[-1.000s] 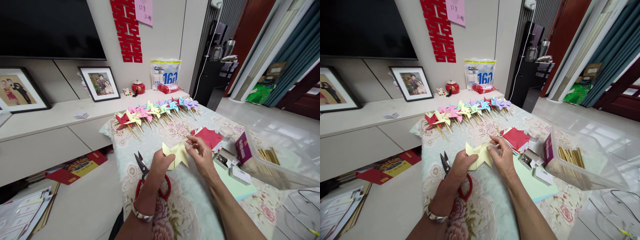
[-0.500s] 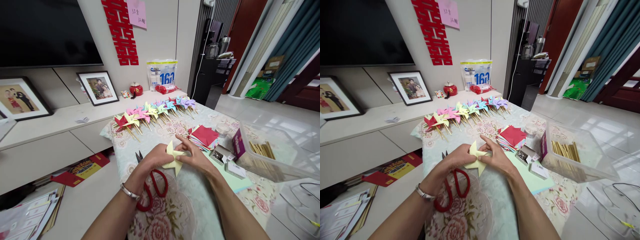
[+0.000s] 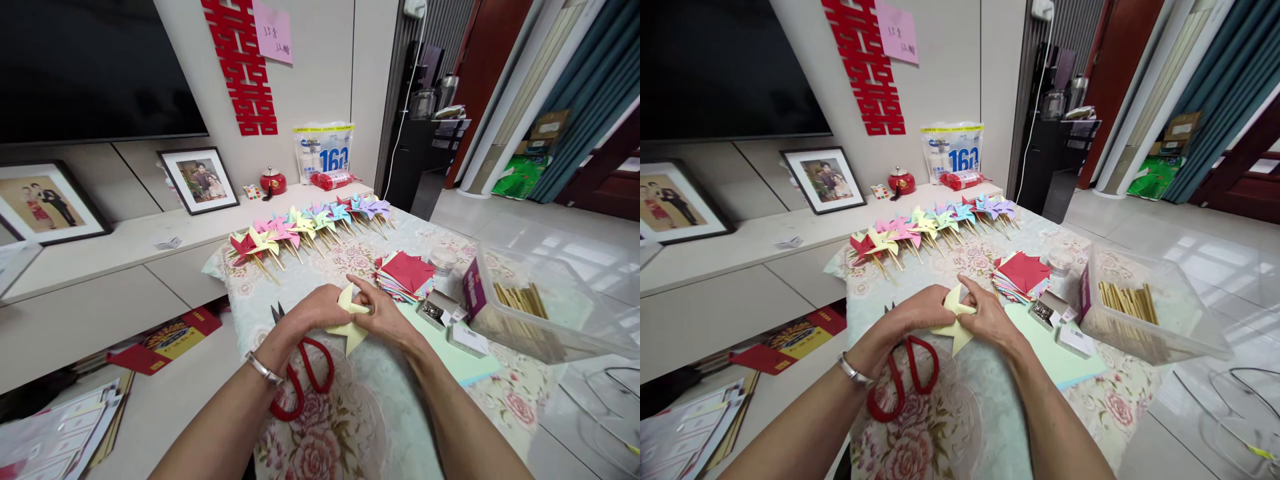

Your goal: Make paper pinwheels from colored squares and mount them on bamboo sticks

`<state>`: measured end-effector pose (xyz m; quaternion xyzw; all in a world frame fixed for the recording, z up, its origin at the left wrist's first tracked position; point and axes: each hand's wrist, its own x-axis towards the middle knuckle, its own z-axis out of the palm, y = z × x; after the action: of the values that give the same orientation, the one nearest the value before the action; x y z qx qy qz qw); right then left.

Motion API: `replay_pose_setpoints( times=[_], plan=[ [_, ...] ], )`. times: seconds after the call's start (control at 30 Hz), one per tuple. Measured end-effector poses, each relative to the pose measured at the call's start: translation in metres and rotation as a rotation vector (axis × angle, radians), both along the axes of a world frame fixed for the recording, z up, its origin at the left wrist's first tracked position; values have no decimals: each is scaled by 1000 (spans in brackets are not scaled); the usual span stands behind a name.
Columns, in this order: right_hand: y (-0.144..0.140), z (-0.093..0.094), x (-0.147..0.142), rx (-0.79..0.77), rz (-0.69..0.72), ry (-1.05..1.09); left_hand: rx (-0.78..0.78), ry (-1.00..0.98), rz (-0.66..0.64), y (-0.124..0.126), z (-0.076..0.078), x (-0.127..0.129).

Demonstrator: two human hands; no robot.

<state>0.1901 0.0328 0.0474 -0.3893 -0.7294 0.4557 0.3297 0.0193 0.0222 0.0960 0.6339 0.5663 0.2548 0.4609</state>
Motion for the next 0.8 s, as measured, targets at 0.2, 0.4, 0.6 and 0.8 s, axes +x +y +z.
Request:
replay_pose_setpoints(
  times=[0.2, 0.4, 0.6, 0.8],
  plan=[
    [1, 5, 4, -48, -65, 50, 51, 59, -66, 12, -1, -7],
    [7, 10, 11, -268, -223, 382, 83, -461, 448, 3, -5, -1],
    [8, 13, 7, -353, -337, 605, 20, -1008, 512, -18, -27, 41],
    [8, 4, 0, -334, -323, 641, -4, -1050, 479, -13, -50, 57]
  ],
)
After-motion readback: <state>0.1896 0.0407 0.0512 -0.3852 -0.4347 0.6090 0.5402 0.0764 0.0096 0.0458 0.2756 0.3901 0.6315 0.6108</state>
